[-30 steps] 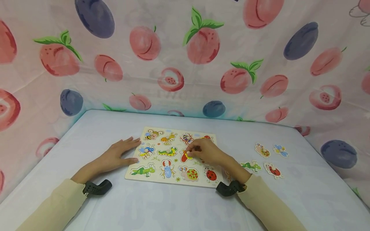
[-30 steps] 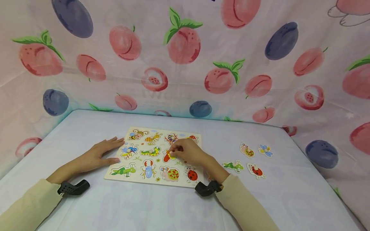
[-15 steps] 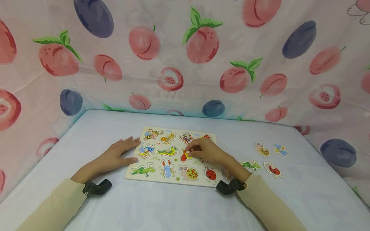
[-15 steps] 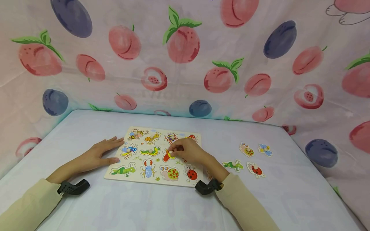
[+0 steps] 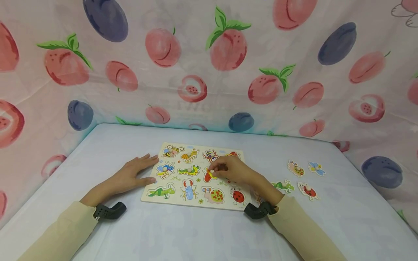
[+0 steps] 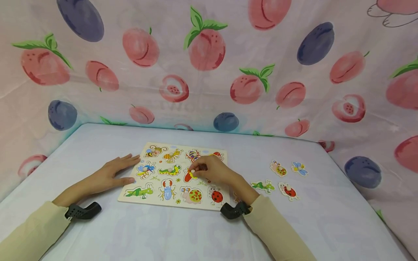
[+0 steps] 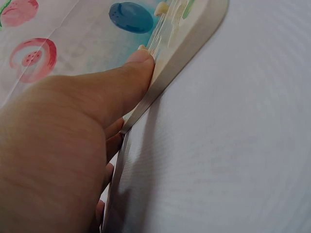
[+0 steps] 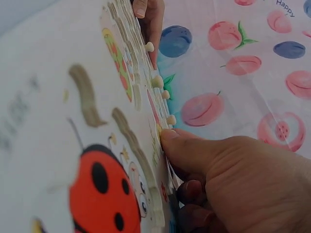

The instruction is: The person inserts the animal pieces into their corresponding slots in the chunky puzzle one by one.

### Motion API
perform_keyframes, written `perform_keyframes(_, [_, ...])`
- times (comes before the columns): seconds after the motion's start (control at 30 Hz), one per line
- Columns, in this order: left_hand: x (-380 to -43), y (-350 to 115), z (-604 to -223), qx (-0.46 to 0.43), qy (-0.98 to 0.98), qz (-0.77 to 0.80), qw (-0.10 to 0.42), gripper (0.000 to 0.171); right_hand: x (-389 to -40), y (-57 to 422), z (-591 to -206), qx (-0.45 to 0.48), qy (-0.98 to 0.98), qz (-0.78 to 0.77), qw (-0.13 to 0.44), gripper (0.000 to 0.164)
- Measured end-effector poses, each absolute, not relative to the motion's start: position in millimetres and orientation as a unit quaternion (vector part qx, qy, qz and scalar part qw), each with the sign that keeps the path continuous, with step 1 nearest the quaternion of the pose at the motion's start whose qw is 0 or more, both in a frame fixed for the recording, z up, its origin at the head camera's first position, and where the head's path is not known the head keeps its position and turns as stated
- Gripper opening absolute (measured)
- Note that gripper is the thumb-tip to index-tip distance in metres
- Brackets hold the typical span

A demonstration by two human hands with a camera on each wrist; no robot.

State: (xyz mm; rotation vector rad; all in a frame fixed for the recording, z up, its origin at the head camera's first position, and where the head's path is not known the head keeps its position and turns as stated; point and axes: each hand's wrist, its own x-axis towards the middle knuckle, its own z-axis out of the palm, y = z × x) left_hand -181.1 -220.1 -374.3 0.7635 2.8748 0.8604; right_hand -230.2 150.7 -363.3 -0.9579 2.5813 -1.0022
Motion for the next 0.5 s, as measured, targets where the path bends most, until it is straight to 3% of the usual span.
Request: perform_keyframes(0.5, [-185.4,-221.6,-378.5,0.249,0.928,0.277,0.023,0.075,-232.4,154.6,-358.9,-0.353,0.861,-0.339,0.137,0.023])
